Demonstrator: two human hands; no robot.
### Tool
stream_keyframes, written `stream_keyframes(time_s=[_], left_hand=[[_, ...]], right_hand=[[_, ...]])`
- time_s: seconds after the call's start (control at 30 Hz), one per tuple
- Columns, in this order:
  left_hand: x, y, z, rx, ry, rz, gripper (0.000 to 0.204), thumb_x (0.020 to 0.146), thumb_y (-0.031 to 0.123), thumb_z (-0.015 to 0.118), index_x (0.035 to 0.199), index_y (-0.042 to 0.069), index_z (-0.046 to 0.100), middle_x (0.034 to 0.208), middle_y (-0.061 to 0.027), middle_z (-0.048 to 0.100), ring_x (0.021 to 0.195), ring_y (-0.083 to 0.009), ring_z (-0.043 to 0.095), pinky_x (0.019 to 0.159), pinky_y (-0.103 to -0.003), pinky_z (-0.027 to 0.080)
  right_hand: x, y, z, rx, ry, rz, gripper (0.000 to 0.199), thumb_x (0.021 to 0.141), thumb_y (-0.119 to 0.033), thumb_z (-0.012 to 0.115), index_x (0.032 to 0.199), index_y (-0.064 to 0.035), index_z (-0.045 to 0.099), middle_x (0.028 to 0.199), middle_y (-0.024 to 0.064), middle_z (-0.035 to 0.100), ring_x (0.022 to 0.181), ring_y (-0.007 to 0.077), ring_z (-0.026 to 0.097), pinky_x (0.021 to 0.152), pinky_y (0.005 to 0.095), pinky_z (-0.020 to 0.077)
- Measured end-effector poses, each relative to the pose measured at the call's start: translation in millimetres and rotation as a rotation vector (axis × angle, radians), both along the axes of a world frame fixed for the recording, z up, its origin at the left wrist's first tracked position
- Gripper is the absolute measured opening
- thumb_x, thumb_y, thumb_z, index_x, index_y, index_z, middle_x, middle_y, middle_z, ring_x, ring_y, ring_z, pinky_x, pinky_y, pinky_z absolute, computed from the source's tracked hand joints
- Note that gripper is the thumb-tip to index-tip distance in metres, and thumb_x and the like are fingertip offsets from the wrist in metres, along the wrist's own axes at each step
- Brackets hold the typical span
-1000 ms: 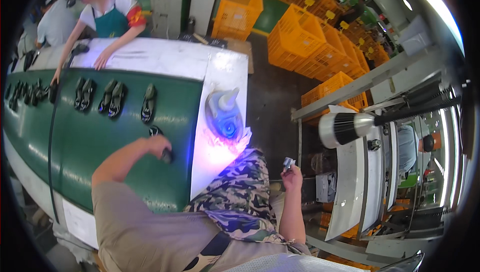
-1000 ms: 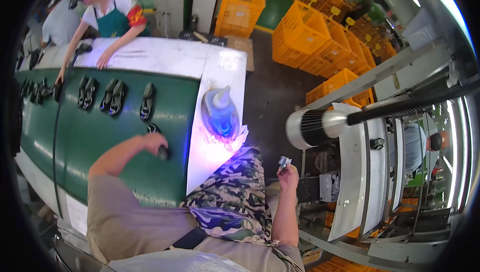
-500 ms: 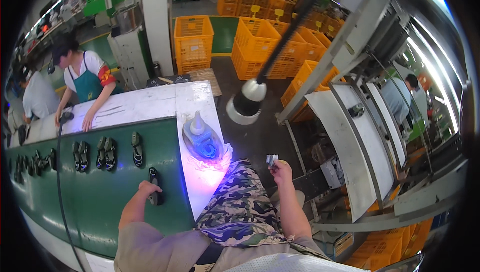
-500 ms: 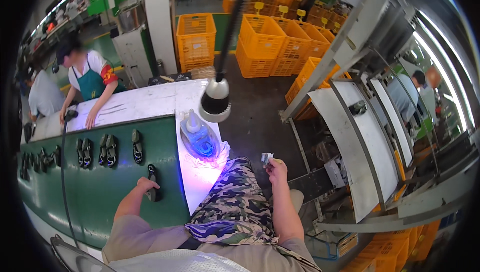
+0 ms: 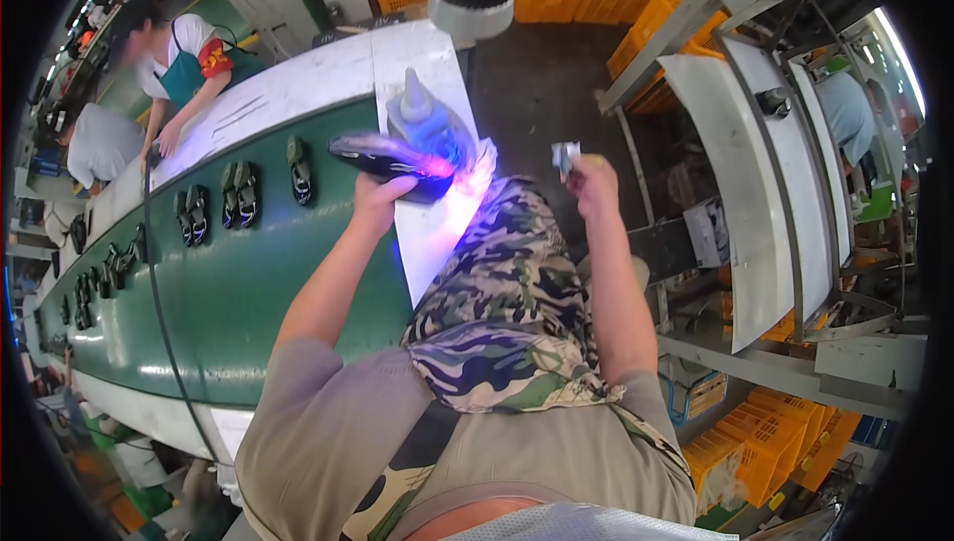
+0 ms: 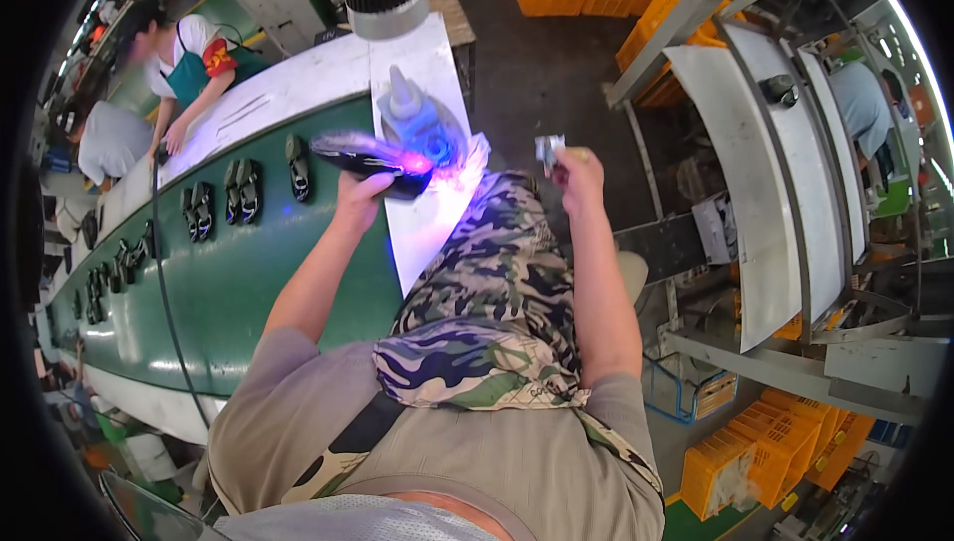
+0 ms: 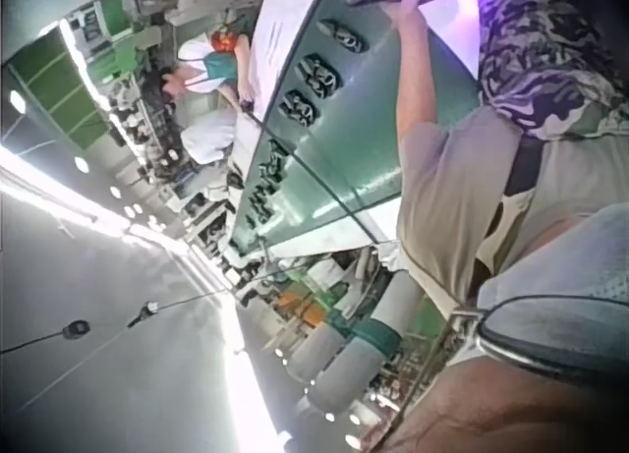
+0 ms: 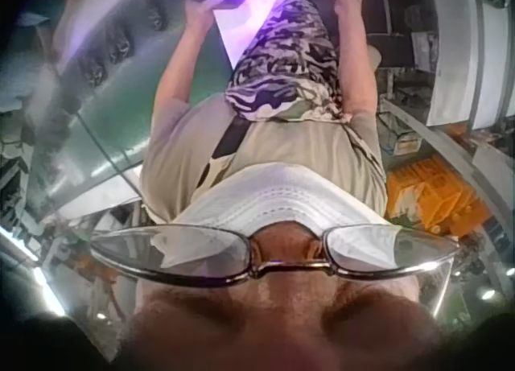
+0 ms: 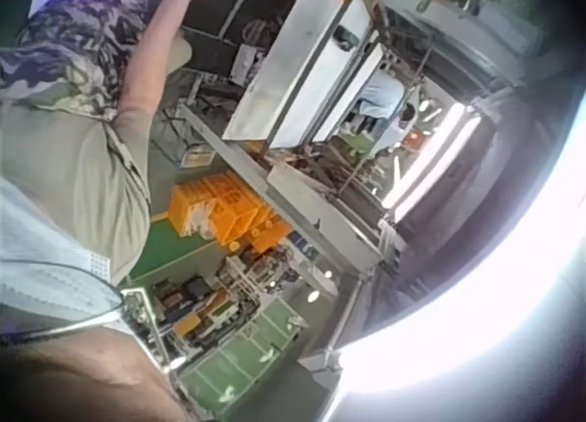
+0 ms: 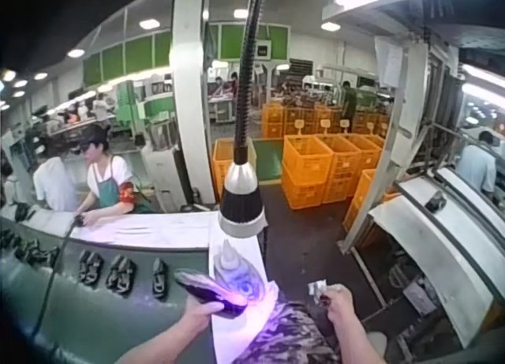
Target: The person repeatedly wipes the soles and straps of dark-colored sandals using a small white cloth. They pick up each sandal from a green conveyor belt, wipe it thoroughly, and place it onto a white shelf to the right. The task is performed one sandal at a time in a repetitive cycle.
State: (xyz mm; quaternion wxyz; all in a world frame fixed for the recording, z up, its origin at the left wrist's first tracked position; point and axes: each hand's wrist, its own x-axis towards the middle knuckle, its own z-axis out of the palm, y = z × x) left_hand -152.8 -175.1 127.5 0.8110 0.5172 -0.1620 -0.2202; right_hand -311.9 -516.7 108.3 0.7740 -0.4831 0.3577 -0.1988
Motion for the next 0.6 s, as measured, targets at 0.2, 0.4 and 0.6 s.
stream_keyframes(time_s=[0.2, 0.4, 0.6], left_hand=[[5.3, -27.1, 46.1, 0.199, -1.205, 0.183, 0.049, 0.074, 0.004, 0.079, 0.116, -0.002, 0.056, 0.116, -0.0183, 0.065, 0.108, -0.0307, 0.065, 0.096, -0.039, 0.052], [-6.3, -26.4, 82.1, 0.294, -1.522, 0.161, 0.051, 0.072, 0.003, 0.077, 0.117, -0.003, 0.053, 0.116, -0.0227, 0.064, 0.107, -0.0389, 0.064, 0.097, -0.046, 0.051], [-9.6, -28.0, 89.1, 0.283, -1.557, 0.160, 0.051, 0.072, 0.002, 0.074, 0.118, -0.003, 0.053, 0.117, -0.0231, 0.064, 0.107, -0.0404, 0.064, 0.096, -0.048, 0.051]], right_hand=[[45.5, 50.9, 87.1, -0.315, -0.286, 0.243, 0.019, 0.077, 0.002, 0.075, 0.084, -0.0030, 0.058, 0.080, 0.0052, 0.061, 0.067, 0.0133, 0.059, 0.061, 0.0296, 0.0509], [64.8, 86.7, 111.3, -0.531, -0.281, 0.325, 0.019, 0.074, -0.005, 0.079, 0.083, -0.0028, 0.062, 0.077, 0.0011, 0.063, 0.071, 0.0083, 0.058, 0.064, 0.0259, 0.0494], [71.9, 95.7, 106.8, -0.611, -0.219, 0.308, 0.019, 0.074, -0.006, 0.079, 0.082, -0.0026, 0.063, 0.072, 0.0005, 0.062, 0.068, 0.0069, 0.058, 0.062, 0.0254, 0.0486]])
